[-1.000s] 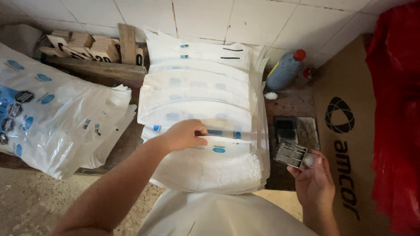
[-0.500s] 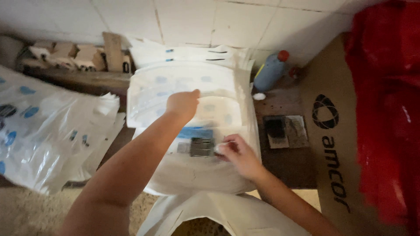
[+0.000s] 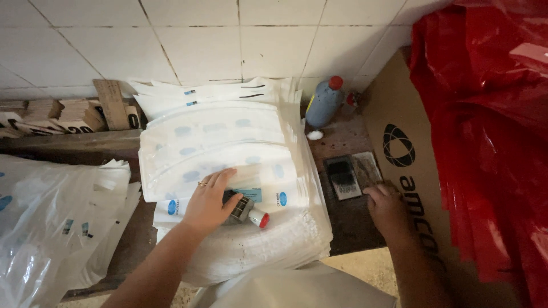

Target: The person is manually stamping a stack of white plastic bags using a hand stamp and ink pad.

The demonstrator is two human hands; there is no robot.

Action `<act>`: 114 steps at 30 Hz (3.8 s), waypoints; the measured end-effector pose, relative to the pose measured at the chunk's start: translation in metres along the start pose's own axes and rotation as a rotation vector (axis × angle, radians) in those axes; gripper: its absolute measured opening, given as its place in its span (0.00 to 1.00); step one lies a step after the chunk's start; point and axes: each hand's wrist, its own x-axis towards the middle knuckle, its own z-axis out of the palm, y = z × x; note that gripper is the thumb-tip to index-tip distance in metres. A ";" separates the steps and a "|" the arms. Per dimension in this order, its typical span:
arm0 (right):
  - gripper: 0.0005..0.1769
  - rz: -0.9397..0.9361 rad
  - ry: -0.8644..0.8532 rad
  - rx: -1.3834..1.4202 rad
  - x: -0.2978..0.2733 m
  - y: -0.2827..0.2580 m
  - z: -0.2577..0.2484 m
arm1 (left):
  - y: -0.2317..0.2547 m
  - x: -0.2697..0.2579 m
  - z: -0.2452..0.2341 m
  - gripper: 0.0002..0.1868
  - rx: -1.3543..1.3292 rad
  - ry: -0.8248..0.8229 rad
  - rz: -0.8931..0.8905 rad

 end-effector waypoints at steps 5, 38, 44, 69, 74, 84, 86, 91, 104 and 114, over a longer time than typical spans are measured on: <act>0.11 -0.217 0.019 -0.080 0.012 0.012 0.014 | -0.006 -0.005 0.007 0.27 -0.107 0.022 0.012; 0.42 0.056 0.337 0.629 0.228 -0.111 -0.064 | 0.053 0.006 -0.024 0.37 -0.298 -0.041 -0.026; 0.51 -0.021 0.377 0.775 0.141 -0.150 -0.153 | 0.112 0.051 -0.050 0.47 -0.516 0.034 0.045; 0.10 -0.175 0.232 0.422 0.037 -0.120 -0.181 | 0.189 0.063 -0.019 0.52 -0.587 -0.125 0.188; 0.07 -0.420 0.200 0.473 0.034 -0.116 -0.199 | 0.185 0.062 -0.025 0.55 -0.818 -0.395 0.146; 0.15 -0.257 -0.041 0.415 0.027 -0.103 -0.223 | 0.190 0.062 -0.013 0.50 -0.478 -0.125 0.152; 0.12 -0.152 -0.113 0.452 0.026 -0.111 -0.226 | 0.185 0.063 -0.005 0.49 -0.388 -0.065 0.177; 0.08 -0.076 -0.237 0.557 0.027 -0.117 -0.232 | 0.183 0.061 -0.010 0.51 -0.375 -0.078 0.207; 0.12 0.025 -0.347 0.455 0.029 -0.123 -0.233 | 0.186 0.059 -0.012 0.51 -0.449 -0.163 0.137; 0.21 -0.205 -0.249 0.561 0.023 -0.110 -0.235 | 0.187 0.058 -0.006 0.55 -0.525 -0.343 0.035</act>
